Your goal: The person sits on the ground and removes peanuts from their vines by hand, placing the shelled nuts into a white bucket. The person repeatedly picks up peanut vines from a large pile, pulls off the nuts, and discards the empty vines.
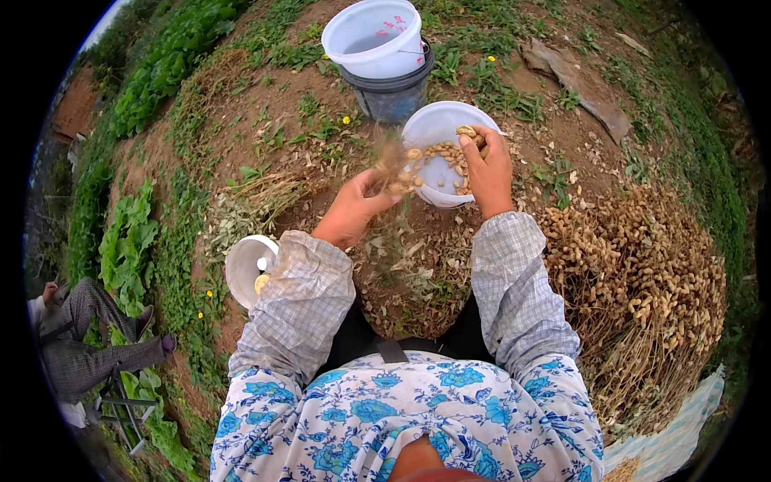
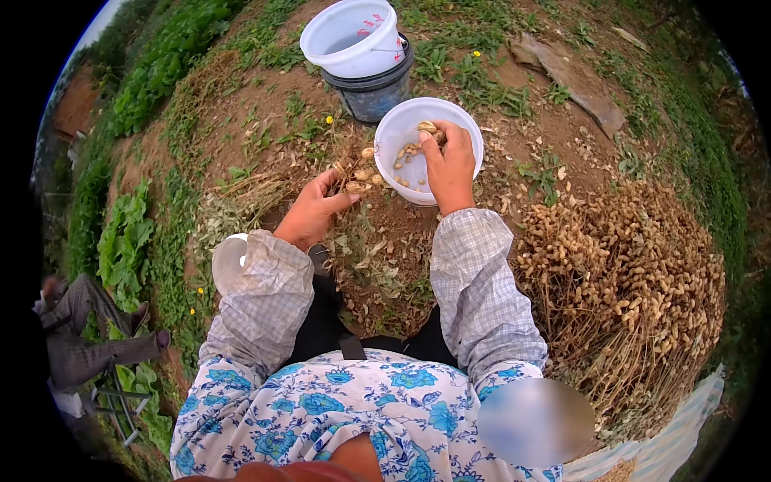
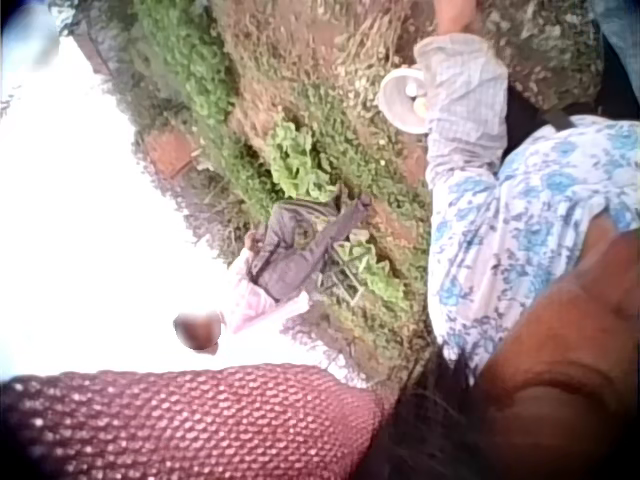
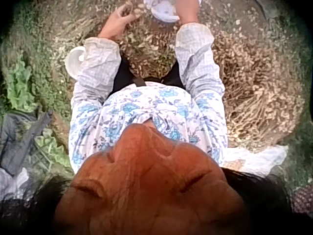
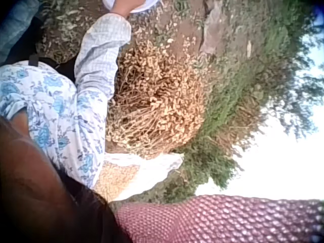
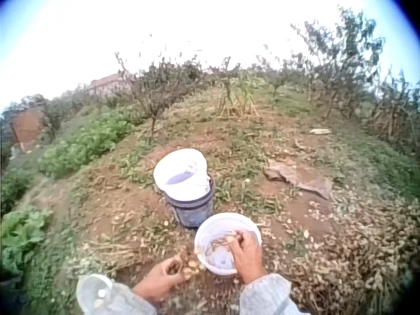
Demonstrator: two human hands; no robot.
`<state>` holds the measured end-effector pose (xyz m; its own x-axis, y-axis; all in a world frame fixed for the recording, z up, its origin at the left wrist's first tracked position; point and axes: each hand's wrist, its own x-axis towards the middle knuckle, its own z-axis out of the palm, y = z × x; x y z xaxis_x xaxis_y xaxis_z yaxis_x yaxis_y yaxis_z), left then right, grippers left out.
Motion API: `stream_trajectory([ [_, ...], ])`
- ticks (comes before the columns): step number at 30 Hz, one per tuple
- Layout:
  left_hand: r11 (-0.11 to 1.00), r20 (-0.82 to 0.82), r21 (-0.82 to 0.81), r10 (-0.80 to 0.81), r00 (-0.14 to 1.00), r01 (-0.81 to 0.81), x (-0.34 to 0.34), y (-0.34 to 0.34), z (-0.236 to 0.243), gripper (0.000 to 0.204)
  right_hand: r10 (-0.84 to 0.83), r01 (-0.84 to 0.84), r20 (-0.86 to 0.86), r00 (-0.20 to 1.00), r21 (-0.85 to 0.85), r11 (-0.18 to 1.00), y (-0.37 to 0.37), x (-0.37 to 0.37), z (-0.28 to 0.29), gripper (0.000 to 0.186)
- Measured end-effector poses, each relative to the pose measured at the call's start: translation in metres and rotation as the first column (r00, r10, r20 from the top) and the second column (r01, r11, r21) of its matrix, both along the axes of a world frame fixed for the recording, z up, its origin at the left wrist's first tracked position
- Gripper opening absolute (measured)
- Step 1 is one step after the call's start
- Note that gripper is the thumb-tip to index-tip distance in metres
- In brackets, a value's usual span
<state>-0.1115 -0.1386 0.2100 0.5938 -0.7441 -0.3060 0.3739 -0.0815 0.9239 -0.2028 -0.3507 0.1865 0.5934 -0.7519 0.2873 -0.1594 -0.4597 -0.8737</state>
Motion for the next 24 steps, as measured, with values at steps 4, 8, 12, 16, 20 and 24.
stream_trajectory([
  [4,1.000,-0.036,0.004,0.015,0.999,-0.015,0.005,0.001,-0.008,0.056,0.084,-0.104,-0.092,0.992,-0.231,0.967,-0.011,0.007,-0.026,0.040],
  [8,0.999,0.045,0.010,0.046,0.998,-0.046,0.007,0.000,-0.014,0.055,0.477,-0.462,-0.023,0.879,0.210,0.861,0.032,0.001,0.000,0.032],
  [12,0.999,0.139,0.028,0.030,0.990,-0.034,0.007,-0.004,-0.025,0.054,0.385,-0.386,-0.040,0.922,-0.014,0.922,0.052,0.000,-0.002,0.022],
  [16,0.998,0.195,0.057,0.017,0.981,-0.029,0.007,-0.004,-0.028,0.052,0.317,-0.286,0.026,0.948,-0.365,0.886,0.057,-0.001,0.011,0.021],
  [20,0.999,0.194,0.015,0.032,0.981,-0.036,-0.001,-0.010,-0.015,0.043,0.257,-0.206,0.065,0.964,-0.426,0.881,0.053,0.000,0.003,0.018],
  [24,0.999,0.161,0.040,0.024,0.987,-0.031,0.000,-0.005,-0.014,0.049,0.009,-0.026,0.050,0.999,0.368,0.930,0.009,0.000,-0.003,0.017],
])
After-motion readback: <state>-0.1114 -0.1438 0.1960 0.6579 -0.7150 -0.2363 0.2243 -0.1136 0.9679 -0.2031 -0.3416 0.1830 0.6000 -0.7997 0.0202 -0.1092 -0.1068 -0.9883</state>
